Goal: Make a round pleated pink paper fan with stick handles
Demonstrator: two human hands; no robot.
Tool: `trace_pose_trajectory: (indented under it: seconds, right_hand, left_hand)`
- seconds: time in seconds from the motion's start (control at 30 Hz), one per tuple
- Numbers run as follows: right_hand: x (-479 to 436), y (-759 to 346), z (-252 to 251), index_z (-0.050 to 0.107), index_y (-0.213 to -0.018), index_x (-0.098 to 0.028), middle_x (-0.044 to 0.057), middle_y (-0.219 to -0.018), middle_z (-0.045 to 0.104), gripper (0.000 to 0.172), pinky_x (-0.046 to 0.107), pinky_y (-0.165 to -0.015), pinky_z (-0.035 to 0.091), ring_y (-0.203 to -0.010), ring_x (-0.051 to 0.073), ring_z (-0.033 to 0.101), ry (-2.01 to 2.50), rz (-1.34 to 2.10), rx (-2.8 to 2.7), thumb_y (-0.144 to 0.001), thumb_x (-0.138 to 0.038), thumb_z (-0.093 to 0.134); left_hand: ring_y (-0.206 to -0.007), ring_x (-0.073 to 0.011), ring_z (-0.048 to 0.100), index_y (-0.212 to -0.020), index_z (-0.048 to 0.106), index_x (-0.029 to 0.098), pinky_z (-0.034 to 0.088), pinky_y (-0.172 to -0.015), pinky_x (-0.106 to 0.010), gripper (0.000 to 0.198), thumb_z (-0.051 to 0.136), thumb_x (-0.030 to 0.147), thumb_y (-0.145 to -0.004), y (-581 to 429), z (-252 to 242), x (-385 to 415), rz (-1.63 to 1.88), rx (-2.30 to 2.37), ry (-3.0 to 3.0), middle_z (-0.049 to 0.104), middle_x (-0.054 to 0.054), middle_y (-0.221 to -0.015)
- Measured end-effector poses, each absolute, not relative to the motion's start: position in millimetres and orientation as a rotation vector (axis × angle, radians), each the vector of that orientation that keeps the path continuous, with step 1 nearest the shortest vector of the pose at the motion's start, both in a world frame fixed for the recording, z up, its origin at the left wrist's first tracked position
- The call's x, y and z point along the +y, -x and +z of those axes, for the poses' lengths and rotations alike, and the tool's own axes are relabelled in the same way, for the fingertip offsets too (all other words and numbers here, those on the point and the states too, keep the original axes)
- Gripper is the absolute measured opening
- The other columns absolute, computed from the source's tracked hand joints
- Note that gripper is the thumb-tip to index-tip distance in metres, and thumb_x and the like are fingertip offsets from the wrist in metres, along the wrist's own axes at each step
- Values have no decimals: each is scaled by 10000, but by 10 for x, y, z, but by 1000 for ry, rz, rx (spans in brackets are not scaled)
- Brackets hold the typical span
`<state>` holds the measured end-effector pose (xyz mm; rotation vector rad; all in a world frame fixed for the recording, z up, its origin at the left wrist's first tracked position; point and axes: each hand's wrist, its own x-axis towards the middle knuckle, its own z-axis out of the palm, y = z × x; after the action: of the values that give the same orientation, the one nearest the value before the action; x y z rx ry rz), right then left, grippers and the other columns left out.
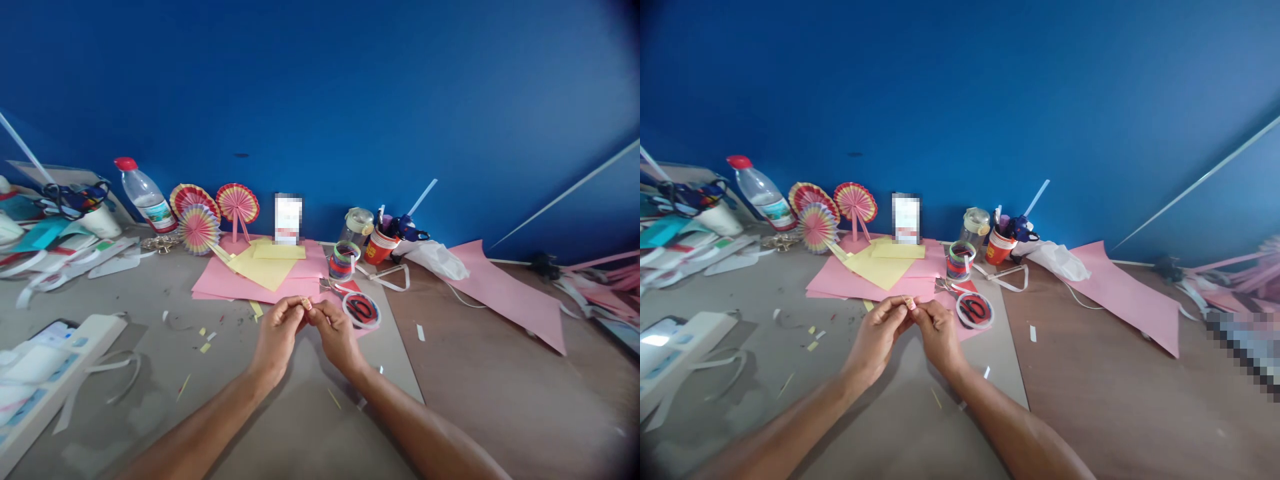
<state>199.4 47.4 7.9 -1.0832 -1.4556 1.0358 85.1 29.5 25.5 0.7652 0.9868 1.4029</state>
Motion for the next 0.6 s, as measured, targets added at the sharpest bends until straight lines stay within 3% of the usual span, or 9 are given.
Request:
trace_pose_trajectory:
  seconds: [0.23, 0.6]
  right_hand:
    - [518, -1994, 14, 662, -756, -178, 9, -686, 612, 223, 265, -670, 431, -690, 146, 541, 1013, 1234, -1316, -797, -388, 597]
    - [499, -1967, -31, 645, -773, -185, 10, -732, 584, 166, 263, -678, 426, -707, 138, 527, 1025, 1117, -1391, -824, -325, 569]
  left_hand:
    - [-926, -179, 642, -926, 639, 168, 467, -881, -308, 256, 713, 268, -702, -871, 270, 256, 1382, 1038, -858, 701, -65, -956]
    - [-972, -200, 644, -908, 627, 171, 469, -877, -309, 238, 709, 286, -717, -880, 245, 273, 1445, 1058, -847, 707, -79, -993]
